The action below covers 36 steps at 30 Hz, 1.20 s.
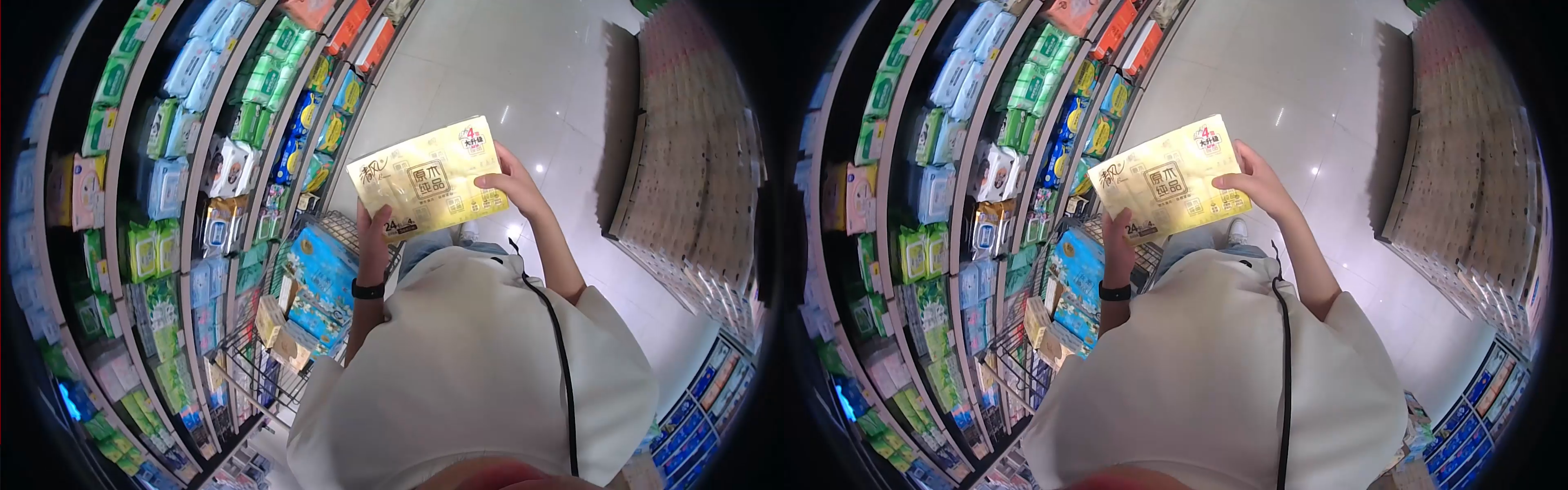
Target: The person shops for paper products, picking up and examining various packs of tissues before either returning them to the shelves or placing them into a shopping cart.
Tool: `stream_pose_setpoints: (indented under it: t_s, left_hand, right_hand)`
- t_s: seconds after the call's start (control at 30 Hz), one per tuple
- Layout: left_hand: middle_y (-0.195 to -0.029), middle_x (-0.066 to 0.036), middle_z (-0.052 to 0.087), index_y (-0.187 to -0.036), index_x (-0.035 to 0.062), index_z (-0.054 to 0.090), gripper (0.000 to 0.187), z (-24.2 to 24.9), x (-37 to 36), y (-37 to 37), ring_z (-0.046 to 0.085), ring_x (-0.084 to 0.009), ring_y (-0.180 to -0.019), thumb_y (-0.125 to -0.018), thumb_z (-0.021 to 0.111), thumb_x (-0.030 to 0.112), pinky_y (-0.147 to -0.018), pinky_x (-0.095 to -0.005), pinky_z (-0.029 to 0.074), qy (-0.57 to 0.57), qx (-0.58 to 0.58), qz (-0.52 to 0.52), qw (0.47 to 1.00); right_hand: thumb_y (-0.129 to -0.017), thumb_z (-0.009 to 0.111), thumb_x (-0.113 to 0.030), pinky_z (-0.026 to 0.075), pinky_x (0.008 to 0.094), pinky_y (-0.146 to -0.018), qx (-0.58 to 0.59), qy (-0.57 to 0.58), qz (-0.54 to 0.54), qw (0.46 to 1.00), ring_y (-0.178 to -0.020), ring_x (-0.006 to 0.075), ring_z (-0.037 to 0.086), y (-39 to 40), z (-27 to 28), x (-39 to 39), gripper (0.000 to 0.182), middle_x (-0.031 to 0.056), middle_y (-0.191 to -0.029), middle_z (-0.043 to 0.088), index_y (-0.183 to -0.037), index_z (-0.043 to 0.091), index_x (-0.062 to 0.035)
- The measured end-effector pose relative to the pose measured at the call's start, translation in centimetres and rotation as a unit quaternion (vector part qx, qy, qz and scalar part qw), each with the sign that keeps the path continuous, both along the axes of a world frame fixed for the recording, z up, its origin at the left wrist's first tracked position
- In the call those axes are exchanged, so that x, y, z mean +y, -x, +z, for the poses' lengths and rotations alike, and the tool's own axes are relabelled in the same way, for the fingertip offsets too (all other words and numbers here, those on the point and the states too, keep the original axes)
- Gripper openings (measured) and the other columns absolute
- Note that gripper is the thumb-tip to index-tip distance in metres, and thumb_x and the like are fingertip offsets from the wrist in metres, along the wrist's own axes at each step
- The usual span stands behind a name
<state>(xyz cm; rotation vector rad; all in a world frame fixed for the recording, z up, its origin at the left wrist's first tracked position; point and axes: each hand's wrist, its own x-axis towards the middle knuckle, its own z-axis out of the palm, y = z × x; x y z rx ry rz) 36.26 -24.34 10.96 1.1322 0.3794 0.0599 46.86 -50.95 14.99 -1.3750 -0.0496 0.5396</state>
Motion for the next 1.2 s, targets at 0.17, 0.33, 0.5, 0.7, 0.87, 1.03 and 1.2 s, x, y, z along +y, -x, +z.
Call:
stream_pose_setpoints:
  t_s: [0.17, 0.33, 0.5, 0.7, 0.87, 1.03, 1.2]
  left_hand:
    - [-0.123, -0.008, 0.060, -0.135, 0.0019, 0.047, 0.047, 0.3, 2.9, -6.7, 0.058, -0.0166, -0.112, -0.091, 0.061, 0.013, -0.096, -0.0321, 0.048, 0.000, 0.018, -0.008, 1.000]
    - [-0.128, -0.009, 0.057, -0.141, 0.0015, 0.041, 0.055, 0.9, 6.9, -17.0, 0.056, -0.0167, -0.116, -0.089, 0.060, 0.006, -0.099, -0.0316, 0.045, 0.024, -0.007, -0.020, 0.999]
    - [-0.129, -0.011, 0.054, -0.142, 0.0008, 0.035, 0.062, 6.3, 12.4, -25.9, 0.055, -0.0170, -0.116, -0.086, 0.060, 0.002, -0.100, -0.0325, 0.045, -0.020, -0.044, 0.016, 0.999]
    - [-0.129, -0.012, 0.054, -0.142, 0.0010, 0.033, 0.067, 11.3, 18.5, -31.7, 0.055, -0.0194, -0.118, -0.081, 0.059, -0.001, -0.101, -0.0351, 0.045, -0.026, -0.097, 0.056, 0.993]
    - [-0.132, -0.012, 0.052, -0.144, 0.0008, 0.033, 0.071, 12.2, 20.1, -32.5, 0.053, -0.0200, -0.120, -0.079, 0.062, 0.002, -0.103, -0.0356, 0.043, -0.045, -0.080, 0.131, 0.987]
    - [-0.134, -0.012, 0.052, -0.146, 0.0000, 0.034, 0.077, 11.8, 20.5, -35.1, 0.052, -0.0210, -0.121, -0.080, 0.070, 0.014, -0.103, -0.0364, 0.042, -0.063, -0.140, 0.207, 0.966]
    - [-0.132, -0.011, 0.052, -0.143, 0.0001, 0.036, 0.074, 12.5, 20.6, -41.6, 0.052, -0.0204, -0.120, -0.081, 0.072, 0.016, -0.101, -0.0358, 0.043, -0.097, -0.144, 0.236, 0.956]
  right_hand:
    - [-0.077, 0.077, -0.015, 0.046, 0.0261, -0.082, 0.029, -0.009, -0.030, 0.999, -0.090, 0.0096, 0.058, -5.2, -1.0, 2.5, 0.040, 0.0001, -0.096, 0.061, -0.110, 0.056, -0.0049]
    - [-0.078, 0.076, -0.012, 0.046, 0.0299, -0.093, 0.010, 0.020, -0.037, 0.999, -0.107, 0.0158, 0.060, -14.8, 1.8, 6.6, 0.052, 0.0076, -0.113, 0.064, -0.124, 0.053, -0.0016]
    - [-0.078, 0.076, -0.014, 0.043, 0.0348, -0.102, -0.024, 0.039, 0.029, 0.999, -0.118, 0.0221, 0.057, -26.1, 4.9, 12.4, 0.065, 0.0120, -0.126, 0.061, -0.135, 0.048, 0.0000]
    - [-0.077, 0.081, -0.016, 0.041, 0.0362, -0.105, -0.057, 0.012, 0.092, 0.994, -0.123, 0.0211, 0.054, -34.6, 8.5, 18.3, 0.078, 0.0123, -0.131, 0.058, -0.142, 0.040, 0.0000]
    - [-0.077, 0.080, -0.011, 0.040, 0.0356, -0.107, -0.051, -0.010, 0.160, 0.986, -0.124, 0.0196, 0.053, -38.8, 11.2, 22.0, 0.078, 0.0109, -0.132, 0.057, -0.143, 0.039, -0.0002]
    - [-0.078, 0.079, -0.008, 0.039, 0.0351, -0.107, -0.091, -0.058, 0.236, 0.966, -0.126, 0.0185, 0.052, -43.9, 12.8, 25.0, 0.081, 0.0092, -0.135, 0.056, -0.146, 0.036, -0.0010]
    - [-0.080, 0.077, -0.007, 0.042, 0.0341, -0.104, -0.087, -0.088, 0.273, 0.954, -0.123, 0.0174, 0.054, -51.3, 11.9, 25.9, 0.079, 0.0090, -0.134, 0.057, -0.147, 0.035, -0.0009]
